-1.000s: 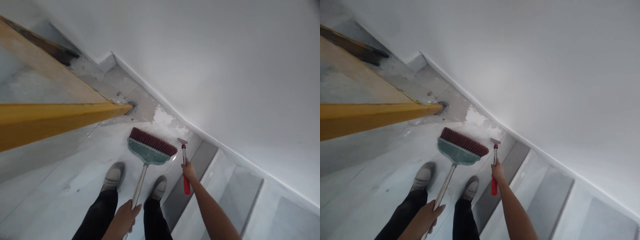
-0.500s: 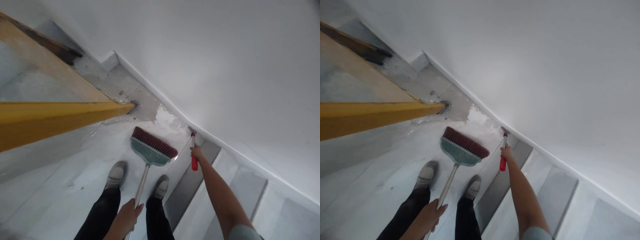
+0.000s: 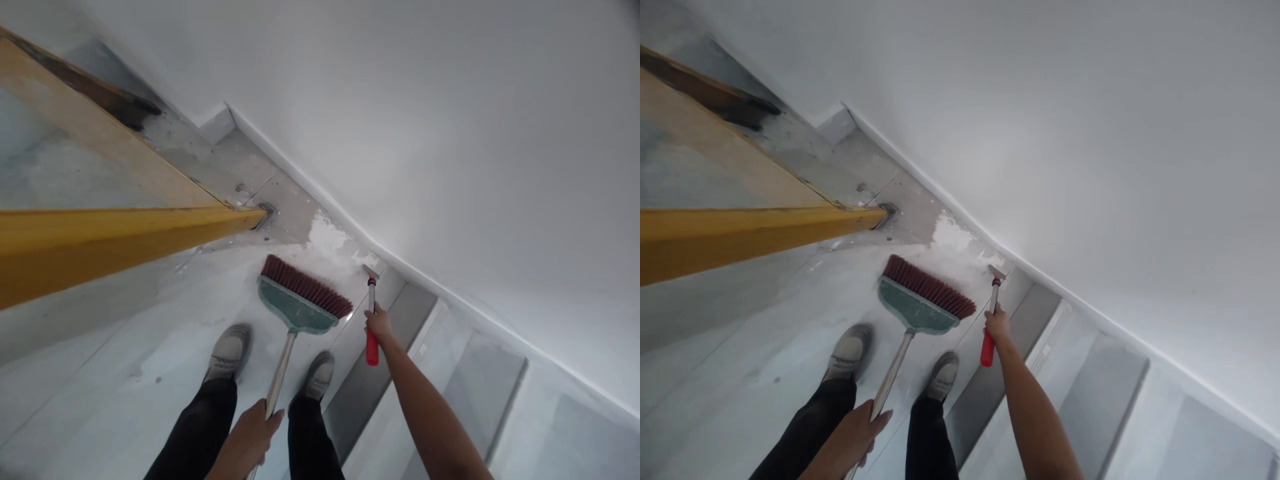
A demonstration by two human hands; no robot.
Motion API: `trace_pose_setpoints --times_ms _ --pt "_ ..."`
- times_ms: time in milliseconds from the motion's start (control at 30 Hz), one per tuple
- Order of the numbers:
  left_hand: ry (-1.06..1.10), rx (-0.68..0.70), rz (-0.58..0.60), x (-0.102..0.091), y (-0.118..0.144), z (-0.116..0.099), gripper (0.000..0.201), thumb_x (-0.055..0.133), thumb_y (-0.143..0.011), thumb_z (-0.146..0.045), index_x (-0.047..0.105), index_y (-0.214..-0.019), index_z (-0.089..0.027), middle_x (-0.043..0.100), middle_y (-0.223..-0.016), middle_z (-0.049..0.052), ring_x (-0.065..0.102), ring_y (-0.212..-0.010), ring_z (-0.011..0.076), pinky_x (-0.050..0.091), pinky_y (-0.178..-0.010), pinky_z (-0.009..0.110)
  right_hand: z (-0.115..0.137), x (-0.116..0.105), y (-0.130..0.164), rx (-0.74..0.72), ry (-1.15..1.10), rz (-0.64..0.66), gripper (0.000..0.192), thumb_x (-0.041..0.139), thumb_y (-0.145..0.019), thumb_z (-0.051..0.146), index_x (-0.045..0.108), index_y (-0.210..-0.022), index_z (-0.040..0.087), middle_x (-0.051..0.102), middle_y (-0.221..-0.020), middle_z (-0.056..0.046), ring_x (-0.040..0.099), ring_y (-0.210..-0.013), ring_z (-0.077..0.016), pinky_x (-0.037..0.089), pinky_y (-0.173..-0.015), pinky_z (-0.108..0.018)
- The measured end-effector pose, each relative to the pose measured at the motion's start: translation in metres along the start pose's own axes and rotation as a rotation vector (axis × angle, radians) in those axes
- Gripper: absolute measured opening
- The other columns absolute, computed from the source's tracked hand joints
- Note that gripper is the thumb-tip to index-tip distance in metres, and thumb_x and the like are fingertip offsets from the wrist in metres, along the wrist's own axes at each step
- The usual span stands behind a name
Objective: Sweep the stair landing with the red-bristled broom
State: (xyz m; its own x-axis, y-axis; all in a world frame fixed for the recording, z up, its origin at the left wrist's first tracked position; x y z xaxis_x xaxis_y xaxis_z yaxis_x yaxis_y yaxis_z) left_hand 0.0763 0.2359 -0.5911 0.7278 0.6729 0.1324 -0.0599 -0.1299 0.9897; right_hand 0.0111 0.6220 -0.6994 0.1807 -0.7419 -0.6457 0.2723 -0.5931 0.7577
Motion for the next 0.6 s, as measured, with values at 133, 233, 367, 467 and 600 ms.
trace_pose_setpoints --times_ms 133,233,367,467,600 --pt "0.007 0.004 0.006 0.0 0.0 -0.001 0.018 0.038 -0.095 -0.03 0.044 -0.084 -0.016 0.047 -0.059 -0.002 0.045 -0.046 0.0102 0.035 -0.043 0.02 0.015 -0.012 -0.005 0.0 -0.083 -0.041 0.032 0.05 -0.082 0.02 0.056 -0.113 0.013 0.045 -0.052 0.007 0.053 -0.046 -0.0117 0.047 -0.045 -0.02" --pt "-0.018 0.014 -0.008 -0.002 -0.001 -0.002 0.02 0.037 -0.095 -0.03 0.045 -0.083 -0.016 0.048 -0.059 -0.002 0.045 -0.045 0.0098 0.035 -0.044 0.02 0.006 0.0 0.012 -0.015 0.02 -0.009 0.031 0.049 -0.083 0.018 0.056 -0.113 0.015 0.048 -0.054 0.006 0.053 -0.047 -0.0115 0.045 -0.047 -0.02" --pt "-0.066 -0.005 -0.001 -0.002 0.0 -0.004 0.022 0.035 -0.096 -0.03 0.043 -0.081 -0.016 0.049 -0.06 -0.001 0.045 -0.044 0.0092 0.035 -0.044 0.02 -0.005 0.025 0.036 -0.055 0.19 0.055 0.03 0.049 -0.083 0.017 0.057 -0.111 0.014 0.058 -0.063 0.001 0.057 -0.053 -0.0119 0.044 -0.05 -0.02" --pt "-0.042 0.003 -0.005 -0.003 0.001 -0.003 0.022 0.036 -0.096 -0.03 0.042 -0.079 -0.018 0.047 -0.058 -0.002 0.046 -0.045 0.0102 0.035 -0.044 0.021 0.009 0.019 0.025 -0.036 0.235 0.048 0.027 0.05 -0.083 0.018 0.058 -0.107 0.013 0.062 -0.069 -0.002 0.06 -0.057 -0.0132 0.046 -0.053 -0.021" --pt "0.02 0.029 0.023 0.0 -0.001 0.003 0.023 0.042 -0.094 -0.035 0.042 -0.078 -0.018 0.048 -0.058 -0.001 0.047 -0.045 0.0105 0.036 -0.046 0.022 0.022 0.01 0.016 -0.036 0.271 0.049 0.026 0.05 -0.085 0.021 0.06 -0.108 0.011 0.067 -0.078 -0.007 0.065 -0.066 -0.0168 0.049 -0.059 -0.024"
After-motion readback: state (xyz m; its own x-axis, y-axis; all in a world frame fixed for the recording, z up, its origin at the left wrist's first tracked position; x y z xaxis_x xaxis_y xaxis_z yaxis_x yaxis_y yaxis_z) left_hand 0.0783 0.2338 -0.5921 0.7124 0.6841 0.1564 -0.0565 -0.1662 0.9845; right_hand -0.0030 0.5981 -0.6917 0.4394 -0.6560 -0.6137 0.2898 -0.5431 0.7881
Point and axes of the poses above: each hand's wrist, its own y-axis away from the middle knuckle, its own x-axis out of the palm, z = x × y, the point moved 7 cm from there along -y, towards the middle knuckle
